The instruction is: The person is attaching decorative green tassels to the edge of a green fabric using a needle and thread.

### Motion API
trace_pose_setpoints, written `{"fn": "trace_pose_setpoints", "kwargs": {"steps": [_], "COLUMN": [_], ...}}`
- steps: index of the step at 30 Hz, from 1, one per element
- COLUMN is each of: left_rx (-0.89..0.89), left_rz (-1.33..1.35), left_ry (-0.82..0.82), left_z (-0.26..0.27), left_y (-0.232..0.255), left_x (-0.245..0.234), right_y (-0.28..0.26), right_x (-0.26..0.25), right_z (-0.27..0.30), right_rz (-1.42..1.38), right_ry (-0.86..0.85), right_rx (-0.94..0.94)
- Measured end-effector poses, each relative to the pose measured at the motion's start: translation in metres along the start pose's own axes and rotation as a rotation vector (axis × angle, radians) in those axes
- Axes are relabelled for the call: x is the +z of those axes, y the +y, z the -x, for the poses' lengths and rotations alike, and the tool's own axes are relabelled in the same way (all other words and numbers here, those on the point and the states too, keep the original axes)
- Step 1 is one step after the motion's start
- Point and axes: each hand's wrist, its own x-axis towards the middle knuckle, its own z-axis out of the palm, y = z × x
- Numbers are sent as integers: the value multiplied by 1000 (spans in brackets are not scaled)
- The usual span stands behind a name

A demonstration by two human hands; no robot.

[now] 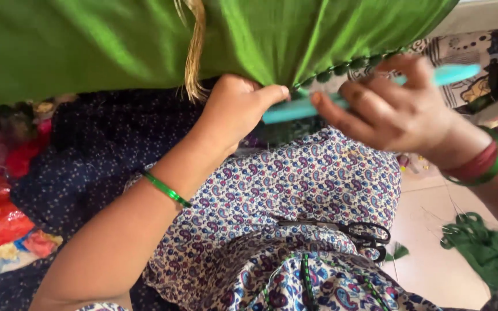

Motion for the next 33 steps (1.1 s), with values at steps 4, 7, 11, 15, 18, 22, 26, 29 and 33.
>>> {"fn": "trace_pose_setpoints", "kwargs": {"steps": [4,7,11,15,18,22,26,29,33], "left_rx": [86,-29,-53,54,237,287,219,102,91], "left_rz": [-50,24,47,-5,-113,-142,-76,-46,27], "left_ry": [10,-8,-20,-72,-167,-211,-181,-132,-157], "left_z": [-1,1,5,21,26,24,25,25,25], "left_y": [4,5,6,8,18,16,10,2,6], "left_x": [0,1,1,-5,-11,-13,-18,-23,-19], "right_y": [-13,-28,-51,-57,-65,-66,-58,-61,-58], "right_x": [3,-6,-16,-28,-20,-9,-7,-12,-14], "right_z": [18,30,55,57,58,57,55,49,48], "right_rz": [-40,-184,-815,-1253,-1252,-1298,-1554,-1584,-1273], "right_ry": [-104,-68,123,297,387,616,706,621,435], "right_rx": [-33,-73,354,990,1235,1243,1111,1149,1410]}}
